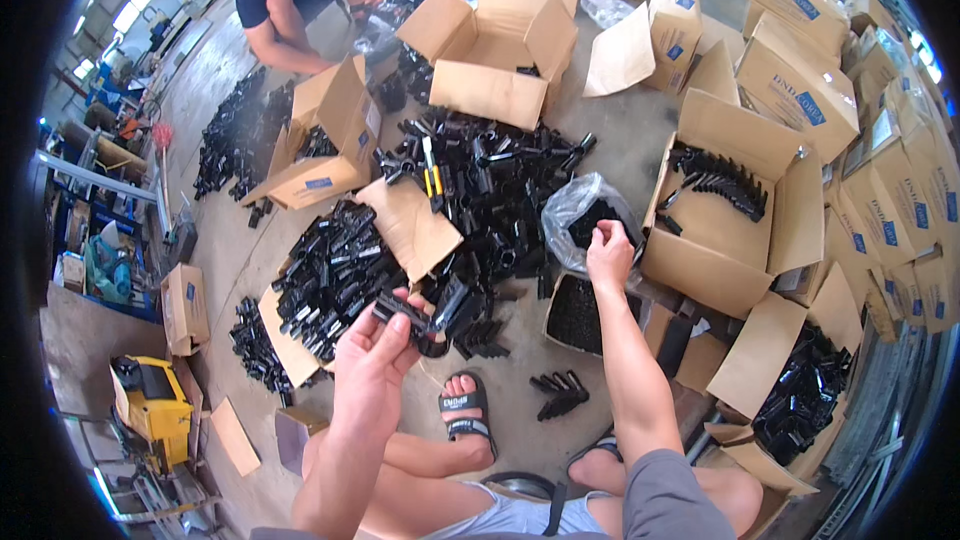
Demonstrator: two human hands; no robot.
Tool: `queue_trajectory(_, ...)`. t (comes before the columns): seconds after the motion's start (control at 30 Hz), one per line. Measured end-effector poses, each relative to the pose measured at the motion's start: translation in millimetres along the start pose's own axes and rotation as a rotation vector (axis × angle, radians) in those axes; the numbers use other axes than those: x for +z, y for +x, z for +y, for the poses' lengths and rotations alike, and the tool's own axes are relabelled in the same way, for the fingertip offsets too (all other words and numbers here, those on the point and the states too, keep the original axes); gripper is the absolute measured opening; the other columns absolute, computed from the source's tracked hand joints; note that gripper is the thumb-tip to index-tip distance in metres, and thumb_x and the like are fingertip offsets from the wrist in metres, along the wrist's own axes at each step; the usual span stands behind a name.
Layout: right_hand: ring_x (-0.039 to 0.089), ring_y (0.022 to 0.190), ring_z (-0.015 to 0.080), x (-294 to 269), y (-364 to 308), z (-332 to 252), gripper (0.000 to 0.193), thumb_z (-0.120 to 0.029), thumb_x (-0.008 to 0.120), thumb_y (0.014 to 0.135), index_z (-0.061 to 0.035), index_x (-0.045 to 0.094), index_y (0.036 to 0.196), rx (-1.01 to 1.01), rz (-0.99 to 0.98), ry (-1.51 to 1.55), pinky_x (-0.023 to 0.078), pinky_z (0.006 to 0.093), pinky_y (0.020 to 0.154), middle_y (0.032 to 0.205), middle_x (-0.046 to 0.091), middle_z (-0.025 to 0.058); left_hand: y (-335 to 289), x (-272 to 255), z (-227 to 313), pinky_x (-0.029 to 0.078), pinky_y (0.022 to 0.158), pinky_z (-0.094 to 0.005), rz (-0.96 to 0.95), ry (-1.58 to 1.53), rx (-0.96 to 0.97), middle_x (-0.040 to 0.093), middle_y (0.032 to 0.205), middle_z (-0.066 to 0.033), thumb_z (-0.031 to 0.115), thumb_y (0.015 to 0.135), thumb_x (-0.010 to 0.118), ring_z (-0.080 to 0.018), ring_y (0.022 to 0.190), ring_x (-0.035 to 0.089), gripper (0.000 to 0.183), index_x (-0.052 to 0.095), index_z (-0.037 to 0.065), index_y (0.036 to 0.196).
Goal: The person picks up black plastic elbow joints from the floor and places them into cardboard boxes while sitting on the floor.
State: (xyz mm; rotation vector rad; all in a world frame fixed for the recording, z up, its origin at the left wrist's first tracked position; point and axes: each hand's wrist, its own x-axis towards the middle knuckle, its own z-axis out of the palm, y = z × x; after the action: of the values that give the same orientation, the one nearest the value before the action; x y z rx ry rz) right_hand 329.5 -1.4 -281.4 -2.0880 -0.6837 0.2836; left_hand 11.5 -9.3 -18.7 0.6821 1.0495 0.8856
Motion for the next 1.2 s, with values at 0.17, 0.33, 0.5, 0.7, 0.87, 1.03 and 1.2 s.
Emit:
queue_trajectory(0.17,0.071,0.088,0.0146,-77.9,-123.2,-140.6,0.015,-0.004,0.069,0.094,0.0040,0.065,0.106,0.163,-0.202,0.789,0.057,0.0272,0.079,0.097,0.073,0.0115,0.6,-7.7,3.2,0.057,0.092,-0.0355,-0.059,-0.172,-0.120,0.068,0.120,-0.0095,0.017,0.101,0.065,-0.0198,0.100,0.069,0.033,0.059,0.002,0.130)
queue_trajectory(0.33,0.068,0.088,0.0110,-114.6,-188.7,-213.9,0.017,0.004,0.074,0.089,0.0030,0.069,0.105,-0.032,-0.260,0.925,0.055,0.0243,0.079,0.097,0.072,0.0081,-5.1,-8.0,5.4,0.058,0.090,-0.0350,-0.103,-0.253,-0.085,0.069,0.118,-0.0081,0.021,0.100,0.065,-0.0220,0.097,0.071,0.029,0.062,0.004,0.125)
queue_trajectory(0.5,0.065,0.083,0.0083,-122.3,-201.7,-237.9,0.016,0.001,0.076,0.088,0.0022,0.072,0.104,-0.114,-0.206,0.844,0.053,0.0236,0.076,0.094,0.072,0.0060,-14.7,-8.3,8.7,0.058,0.088,-0.0347,-0.143,-0.290,-0.053,0.070,0.118,-0.0081,0.021,0.100,0.065,-0.0220,0.097,0.071,0.028,0.063,0.005,0.123)
queue_trajectory(0.7,0.065,0.083,0.0077,-131.4,-211.2,-240.9,0.016,0.000,0.076,0.089,0.0021,0.072,0.104,-0.121,-0.157,0.851,0.053,0.0229,0.076,0.094,0.073,0.0060,-25.8,-9.3,12.9,0.058,0.086,-0.0331,-0.175,-0.317,-0.049,0.069,0.119,-0.0085,0.021,0.101,0.065,-0.0218,0.096,0.071,0.029,0.063,0.005,0.124)
queue_trajectory(0.87,0.067,0.086,0.0089,-132.1,-214.2,-241.3,0.016,0.001,0.075,0.089,0.0029,0.070,0.104,-0.107,-0.180,0.850,0.053,0.0227,0.078,0.095,0.073,0.0075,-30.3,-11.5,13.5,0.059,0.086,-0.0331,-0.209,-0.299,0.021,0.069,0.120,-0.0094,0.018,0.100,0.065,-0.0204,0.095,0.071,0.030,0.062,0.004,0.126)
queue_trajectory(1.03,0.070,0.088,0.0119,-133.9,-218.2,-241.7,0.017,0.003,0.073,0.090,0.0031,0.069,0.107,0.038,-0.264,1.054,0.056,0.0248,0.081,0.096,0.073,0.0093,-38.6,-5.5,13.9,0.058,0.090,-0.0322,-0.204,-0.221,0.095,0.069,0.121,-0.0090,0.018,0.101,0.064,-0.0191,0.100,0.071,0.034,0.059,0.002,0.131)
queue_trajectory(1.2,0.069,0.088,0.0124,-122.3,-220.2,-229.5,0.016,-0.001,0.073,0.092,-0.0005,0.070,0.107,0.159,-0.320,1.272,0.056,0.0270,0.082,0.098,0.074,0.0078,-41.9,-2.6,7.5,0.055,0.095,-0.0332,-0.241,-0.199,0.156,0.069,0.123,-0.0103,0.011,0.095,0.072,-0.0164,0.109,0.068,0.043,0.057,0.000,0.133)
